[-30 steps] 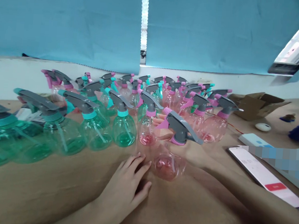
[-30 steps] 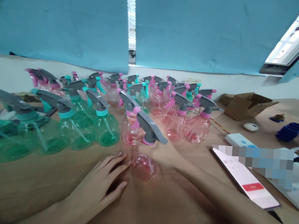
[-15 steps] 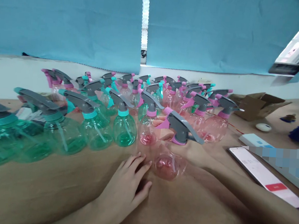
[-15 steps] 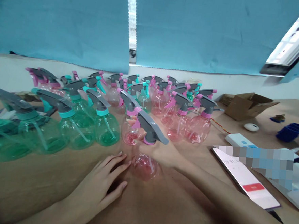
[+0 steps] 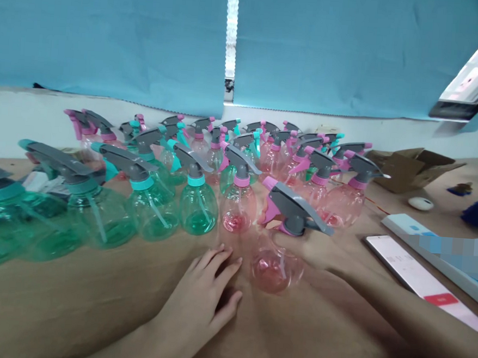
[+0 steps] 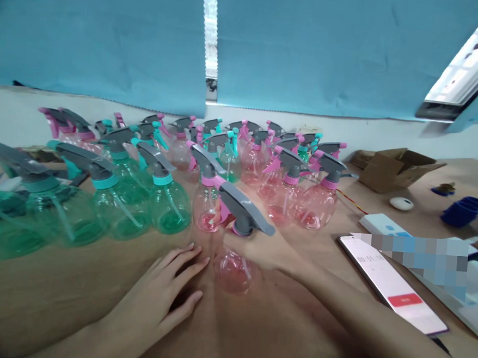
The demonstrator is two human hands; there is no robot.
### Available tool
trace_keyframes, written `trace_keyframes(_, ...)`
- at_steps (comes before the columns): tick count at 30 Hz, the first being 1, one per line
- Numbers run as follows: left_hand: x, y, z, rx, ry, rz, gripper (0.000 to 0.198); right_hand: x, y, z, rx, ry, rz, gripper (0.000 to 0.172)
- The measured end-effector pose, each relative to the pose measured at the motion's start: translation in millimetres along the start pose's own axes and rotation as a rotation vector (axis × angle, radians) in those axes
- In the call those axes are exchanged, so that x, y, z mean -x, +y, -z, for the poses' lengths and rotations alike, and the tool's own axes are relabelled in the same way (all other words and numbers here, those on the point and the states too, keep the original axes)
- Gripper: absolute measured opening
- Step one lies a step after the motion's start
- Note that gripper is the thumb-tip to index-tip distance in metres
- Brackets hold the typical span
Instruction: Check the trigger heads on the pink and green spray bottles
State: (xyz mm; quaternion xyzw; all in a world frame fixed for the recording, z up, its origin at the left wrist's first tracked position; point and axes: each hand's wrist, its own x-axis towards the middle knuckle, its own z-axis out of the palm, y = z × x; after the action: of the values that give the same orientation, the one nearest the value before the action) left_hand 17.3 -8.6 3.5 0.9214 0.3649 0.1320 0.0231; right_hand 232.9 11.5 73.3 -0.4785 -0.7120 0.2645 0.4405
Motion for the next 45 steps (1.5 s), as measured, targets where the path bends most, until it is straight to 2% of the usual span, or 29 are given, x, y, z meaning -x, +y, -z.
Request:
trace_keyframes(4,0,-1,-0.7,0.009,0.016,-0.005,0.039,0,3,0,-0.084,-0.058,-0.051,0.016)
trace_keyframes(7,0,0,-0.8,0.006,-0.004,0.006,0.040,-2,4,-3,-0.135,-0.046,-0.097,0.015)
trace_keyframes(13,0,0,-1.4,-0.007,-0.014,0.005,0.041,-4,-1,-7,-0.171,-0.029,-0.057,0.031)
trace_keyframes(18,1,-2,-1.9,-0.019,0.011,-0.003,0.040,-4,9,-6,-0.113,-0.037,-0.011,0.037)
trace_keyframes(25,2,-3,-2.4,0.003,0.032,-0.002,0.040,-3,13,-6,-0.076,-0.104,-0.081,0.023)
trace_keyframes(32,1,-4,-2.4,-0.005,0.006,-0.006,0.041,-4,11,-6,-0.102,-0.059,-0.074,0.026)
trace_keyframes(36,1,-4,-1.7,-0.010,-0.003,0.000,0.041,-5,12,-8,-0.129,-0.074,-0.130,0.030)
trace_keyframes(45,2,-5,-3.0,0.011,0.035,-0.008,0.039,-3,12,-6,-0.082,-0.062,-0.123,0.023)
